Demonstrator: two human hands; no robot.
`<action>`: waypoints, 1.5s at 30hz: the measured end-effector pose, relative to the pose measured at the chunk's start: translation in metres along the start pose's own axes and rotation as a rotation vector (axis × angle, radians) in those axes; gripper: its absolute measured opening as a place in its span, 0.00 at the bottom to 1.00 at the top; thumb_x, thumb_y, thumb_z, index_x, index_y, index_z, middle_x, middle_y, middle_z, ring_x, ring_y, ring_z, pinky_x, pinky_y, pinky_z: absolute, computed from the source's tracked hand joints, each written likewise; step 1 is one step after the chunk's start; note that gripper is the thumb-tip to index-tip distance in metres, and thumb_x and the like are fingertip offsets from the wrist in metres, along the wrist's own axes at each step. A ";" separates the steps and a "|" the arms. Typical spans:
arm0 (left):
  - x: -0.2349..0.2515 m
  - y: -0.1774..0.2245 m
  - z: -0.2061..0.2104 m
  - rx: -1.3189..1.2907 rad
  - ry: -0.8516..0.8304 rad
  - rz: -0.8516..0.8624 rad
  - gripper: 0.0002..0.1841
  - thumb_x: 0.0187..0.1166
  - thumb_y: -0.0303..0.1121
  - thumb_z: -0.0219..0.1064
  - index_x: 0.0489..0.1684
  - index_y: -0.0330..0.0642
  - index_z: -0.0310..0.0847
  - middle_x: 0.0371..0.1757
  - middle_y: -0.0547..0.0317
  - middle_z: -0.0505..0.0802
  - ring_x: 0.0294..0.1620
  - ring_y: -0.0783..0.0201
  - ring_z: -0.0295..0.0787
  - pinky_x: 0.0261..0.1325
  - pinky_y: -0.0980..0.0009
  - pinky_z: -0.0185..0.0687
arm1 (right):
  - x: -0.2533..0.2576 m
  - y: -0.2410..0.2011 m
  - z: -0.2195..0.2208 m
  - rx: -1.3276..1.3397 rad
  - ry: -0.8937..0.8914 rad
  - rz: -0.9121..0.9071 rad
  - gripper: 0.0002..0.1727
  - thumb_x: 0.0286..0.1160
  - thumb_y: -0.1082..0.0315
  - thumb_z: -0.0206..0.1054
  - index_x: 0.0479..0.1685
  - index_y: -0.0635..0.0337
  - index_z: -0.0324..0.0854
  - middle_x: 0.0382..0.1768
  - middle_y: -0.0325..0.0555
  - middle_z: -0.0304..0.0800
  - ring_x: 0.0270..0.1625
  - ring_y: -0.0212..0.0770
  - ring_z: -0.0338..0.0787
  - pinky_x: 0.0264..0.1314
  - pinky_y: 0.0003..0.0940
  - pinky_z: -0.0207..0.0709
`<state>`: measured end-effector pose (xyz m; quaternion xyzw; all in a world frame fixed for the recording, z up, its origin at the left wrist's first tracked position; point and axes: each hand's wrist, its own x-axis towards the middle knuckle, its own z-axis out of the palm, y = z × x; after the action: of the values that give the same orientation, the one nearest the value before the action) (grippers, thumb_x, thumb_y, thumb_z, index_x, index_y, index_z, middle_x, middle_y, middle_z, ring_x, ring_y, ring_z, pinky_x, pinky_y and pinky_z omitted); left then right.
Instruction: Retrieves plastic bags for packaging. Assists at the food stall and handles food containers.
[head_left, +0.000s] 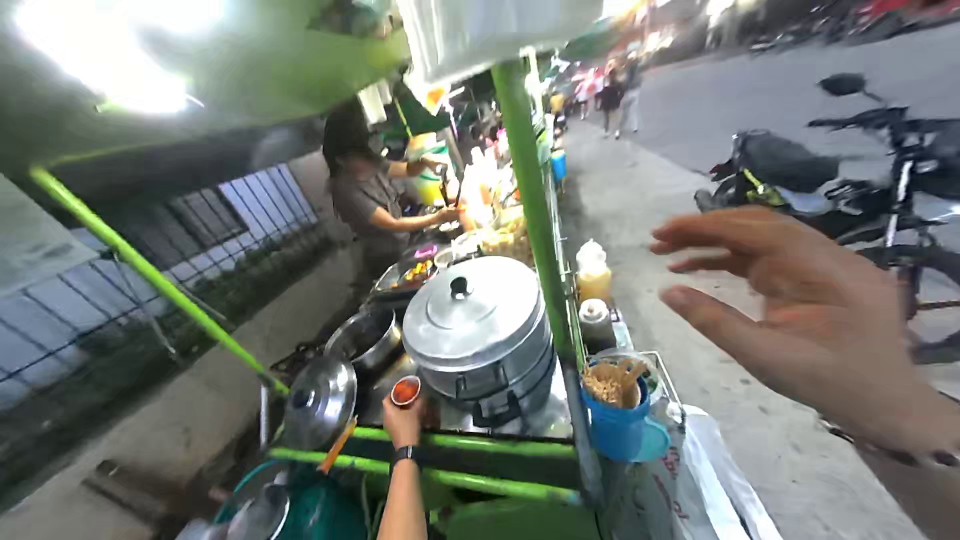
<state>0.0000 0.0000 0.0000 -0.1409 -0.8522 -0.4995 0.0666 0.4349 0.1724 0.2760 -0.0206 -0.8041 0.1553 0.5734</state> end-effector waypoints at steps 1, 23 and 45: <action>0.002 -0.001 0.000 -0.012 -0.006 0.009 0.42 0.56 0.35 0.89 0.73 0.28 0.73 0.63 0.32 0.89 0.68 0.39 0.86 0.75 0.43 0.76 | 0.021 -0.010 0.005 -0.053 0.023 -0.088 0.25 0.74 0.59 0.70 0.68 0.64 0.81 0.64 0.52 0.87 0.64 0.42 0.89 0.63 0.40 0.88; -0.122 0.405 -0.145 -0.630 -0.077 1.276 0.16 0.84 0.30 0.66 0.67 0.34 0.81 0.61 0.52 0.92 0.60 0.59 0.93 0.62 0.61 0.93 | 0.209 -0.017 0.019 -0.328 0.129 -0.490 0.06 0.73 0.72 0.70 0.32 0.66 0.89 0.42 0.56 0.89 0.53 0.55 0.88 0.53 0.48 0.82; -0.160 0.467 -0.168 -0.987 -0.257 0.873 0.16 0.92 0.41 0.55 0.45 0.37 0.80 0.43 0.50 0.97 0.46 0.52 0.97 0.51 0.56 0.96 | 0.213 -0.050 -0.020 -0.167 -0.062 -0.381 0.13 0.71 0.61 0.76 0.38 0.65 0.87 0.44 0.53 0.89 0.50 0.48 0.88 0.57 0.50 0.80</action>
<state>0.2907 0.0416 0.4306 -0.5448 -0.3901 -0.7371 0.0882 0.3882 0.1745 0.4901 0.0890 -0.8210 -0.0227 0.5636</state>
